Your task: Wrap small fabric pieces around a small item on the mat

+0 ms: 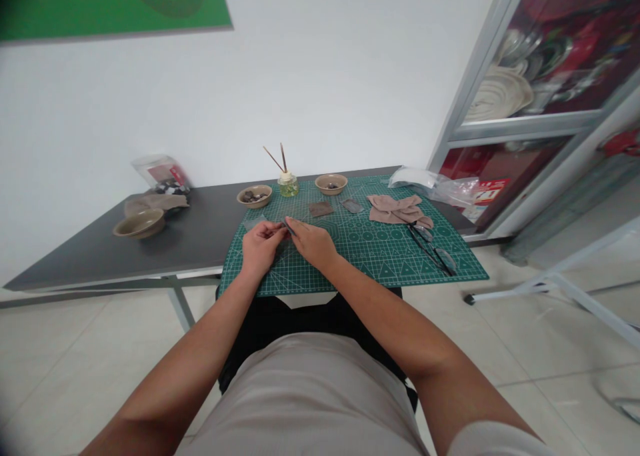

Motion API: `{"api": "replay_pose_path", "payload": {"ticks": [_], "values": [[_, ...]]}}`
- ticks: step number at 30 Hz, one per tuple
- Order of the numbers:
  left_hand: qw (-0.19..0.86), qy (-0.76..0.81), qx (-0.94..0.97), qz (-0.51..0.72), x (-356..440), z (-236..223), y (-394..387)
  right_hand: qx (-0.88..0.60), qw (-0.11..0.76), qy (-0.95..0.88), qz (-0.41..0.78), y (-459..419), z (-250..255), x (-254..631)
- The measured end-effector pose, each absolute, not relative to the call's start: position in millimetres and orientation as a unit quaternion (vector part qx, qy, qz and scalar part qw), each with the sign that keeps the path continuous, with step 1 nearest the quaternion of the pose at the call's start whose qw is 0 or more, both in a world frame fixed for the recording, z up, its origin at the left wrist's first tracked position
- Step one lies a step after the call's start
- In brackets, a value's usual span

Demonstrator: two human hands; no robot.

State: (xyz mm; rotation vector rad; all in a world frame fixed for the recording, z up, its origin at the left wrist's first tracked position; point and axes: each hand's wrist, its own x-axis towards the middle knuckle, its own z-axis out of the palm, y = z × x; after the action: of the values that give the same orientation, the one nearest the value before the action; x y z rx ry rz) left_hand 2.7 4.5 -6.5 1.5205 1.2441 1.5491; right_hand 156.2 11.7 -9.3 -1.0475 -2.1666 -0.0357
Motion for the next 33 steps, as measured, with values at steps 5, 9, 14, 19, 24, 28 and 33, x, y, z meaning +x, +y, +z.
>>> {"api": "replay_pose_path", "payload": {"ticks": [5, 9, 14, 19, 24, 28, 33], "values": [[0.297, 0.474, 0.590, 0.582, 2.4, -7.3, 5.7, -0.390, 0.341, -0.856, -0.010, 9.4, -7.5, 156.5], [0.337, 0.449, 0.584, 0.586, 3.5, -7.7, 7.5, -0.426, 0.337, -0.840, -0.010, 9.3, -7.7, 154.8], [0.323, 0.439, 0.582, 0.604, 3.8, -8.0, 6.9, -0.418, 0.335, -0.844, -0.013, 10.5, -9.0, 154.4], [0.315, 0.424, 0.553, 0.644, 6.1, -6.2, 5.7, -0.456, 0.358, -0.815, -0.008, 10.7, -6.5, 156.3], [0.288, 0.469, 0.603, 0.578, 6.6, -4.3, 6.4, -0.412, 0.383, -0.827, -0.022, 10.1, -6.5, 158.3], [0.237, 0.507, 0.635, 0.531, 4.7, -3.4, 4.1, -0.349, 0.359, -0.865, -0.045, 10.6, -9.6, 156.4], [0.258, 0.507, 0.609, 0.553, 4.0, -4.4, 0.6, -0.376, 0.341, -0.860, -0.055, 11.2, -13.1, 154.7]]}}
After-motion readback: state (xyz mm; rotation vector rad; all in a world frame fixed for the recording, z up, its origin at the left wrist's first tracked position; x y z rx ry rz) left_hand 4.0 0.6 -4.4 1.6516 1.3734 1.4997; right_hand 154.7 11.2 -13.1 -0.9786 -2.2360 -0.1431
